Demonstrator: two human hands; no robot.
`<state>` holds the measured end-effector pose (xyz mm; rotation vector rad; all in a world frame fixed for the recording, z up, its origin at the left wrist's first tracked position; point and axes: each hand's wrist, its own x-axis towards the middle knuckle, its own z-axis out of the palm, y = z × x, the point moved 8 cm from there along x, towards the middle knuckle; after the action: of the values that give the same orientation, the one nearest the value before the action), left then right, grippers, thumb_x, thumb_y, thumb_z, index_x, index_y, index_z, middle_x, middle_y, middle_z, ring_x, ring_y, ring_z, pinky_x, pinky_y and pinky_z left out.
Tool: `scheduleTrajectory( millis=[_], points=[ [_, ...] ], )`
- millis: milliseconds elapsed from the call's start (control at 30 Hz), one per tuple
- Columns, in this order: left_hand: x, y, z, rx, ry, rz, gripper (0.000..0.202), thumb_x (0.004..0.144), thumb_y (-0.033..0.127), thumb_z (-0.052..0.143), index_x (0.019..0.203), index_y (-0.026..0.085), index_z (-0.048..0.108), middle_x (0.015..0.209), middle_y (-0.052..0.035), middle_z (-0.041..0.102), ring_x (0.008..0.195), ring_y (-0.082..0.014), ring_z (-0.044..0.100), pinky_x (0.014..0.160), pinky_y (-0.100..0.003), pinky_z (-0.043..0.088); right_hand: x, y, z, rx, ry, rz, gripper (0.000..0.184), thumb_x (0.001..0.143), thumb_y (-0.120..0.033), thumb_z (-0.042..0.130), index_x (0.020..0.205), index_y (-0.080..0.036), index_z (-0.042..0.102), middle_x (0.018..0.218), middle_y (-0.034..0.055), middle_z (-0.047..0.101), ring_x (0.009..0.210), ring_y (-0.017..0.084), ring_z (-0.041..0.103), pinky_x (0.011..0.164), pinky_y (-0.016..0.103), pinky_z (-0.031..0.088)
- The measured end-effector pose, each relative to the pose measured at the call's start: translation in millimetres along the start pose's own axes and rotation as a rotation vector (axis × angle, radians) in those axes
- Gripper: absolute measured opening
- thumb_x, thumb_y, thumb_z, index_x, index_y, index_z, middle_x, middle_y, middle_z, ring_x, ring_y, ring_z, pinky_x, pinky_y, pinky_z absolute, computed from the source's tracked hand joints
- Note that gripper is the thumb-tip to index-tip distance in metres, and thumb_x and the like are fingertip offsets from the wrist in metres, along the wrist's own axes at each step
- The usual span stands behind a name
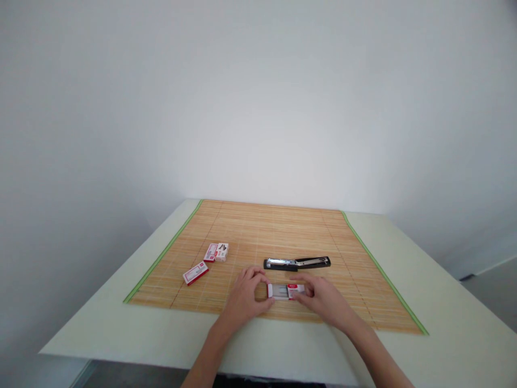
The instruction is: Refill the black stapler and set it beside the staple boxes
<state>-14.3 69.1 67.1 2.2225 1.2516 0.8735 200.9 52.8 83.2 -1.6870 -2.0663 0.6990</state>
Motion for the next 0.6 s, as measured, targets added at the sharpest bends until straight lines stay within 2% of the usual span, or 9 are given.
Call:
scheduleTrajectory(
  millis=[100, 200, 400, 600],
  points=[
    [-0.3, 0.8, -0.9, 0.005, 0.007, 0.002, 0.036, 0.072, 0.026, 0.082, 0.105, 0.028, 0.068, 0.125, -0.0037, 0.060, 0.122, -0.0266, 0.053, 0.105, -0.042, 0.043, 8.7, -30.5, 6.0, -0.124, -0.028, -0.091, 0.021, 0.089, -0.036, 0.065, 0.106, -0.032, 0.077, 0.075, -0.0001, 0.072, 0.070, 0.019, 0.064, 0.062, 0.027, 0.033],
    [-1.0, 1.6, -1.3, 0.005, 0.000, 0.006, 0.039, 0.073, 0.027, 0.082, 0.109, 0.029, 0.068, 0.127, -0.0040, 0.061, 0.123, -0.0270, 0.053, 0.106, -0.042, 0.042, 17.0, -47.8, 13.7, -0.284, -0.063, -0.137, 0.017, 0.088, -0.029, 0.065, 0.098, -0.031, 0.078, 0.082, 0.0021, 0.076, 0.077, 0.022, 0.068, 0.064, 0.028, 0.034],
    [-1.2, 1.3, -0.8, -0.001, -0.011, -0.003, 0.040, 0.072, 0.025, 0.082, 0.109, 0.031, 0.068, 0.128, -0.0012, 0.061, 0.124, -0.0250, 0.053, 0.105, -0.040, 0.042, 30.7, -58.3, 21.8, -0.485, -0.127, -0.150, 0.011, 0.085, -0.027, 0.068, 0.088, -0.025, 0.078, 0.088, 0.0080, 0.078, 0.082, 0.025, 0.071, 0.066, 0.029, 0.040],
    [-1.3, 1.8, -1.2, -0.002, 0.006, -0.006, 0.037, 0.073, 0.026, 0.082, 0.107, 0.030, 0.068, 0.128, -0.0018, 0.061, 0.123, -0.0255, 0.053, 0.103, -0.040, 0.042, 35.2, -61.0, 19.6, -0.475, -0.150, -0.133, 0.010, 0.084, -0.029, 0.071, 0.090, -0.028, 0.079, 0.092, 0.0061, 0.078, 0.090, 0.025, 0.072, 0.072, 0.028, 0.044]
  ],
)
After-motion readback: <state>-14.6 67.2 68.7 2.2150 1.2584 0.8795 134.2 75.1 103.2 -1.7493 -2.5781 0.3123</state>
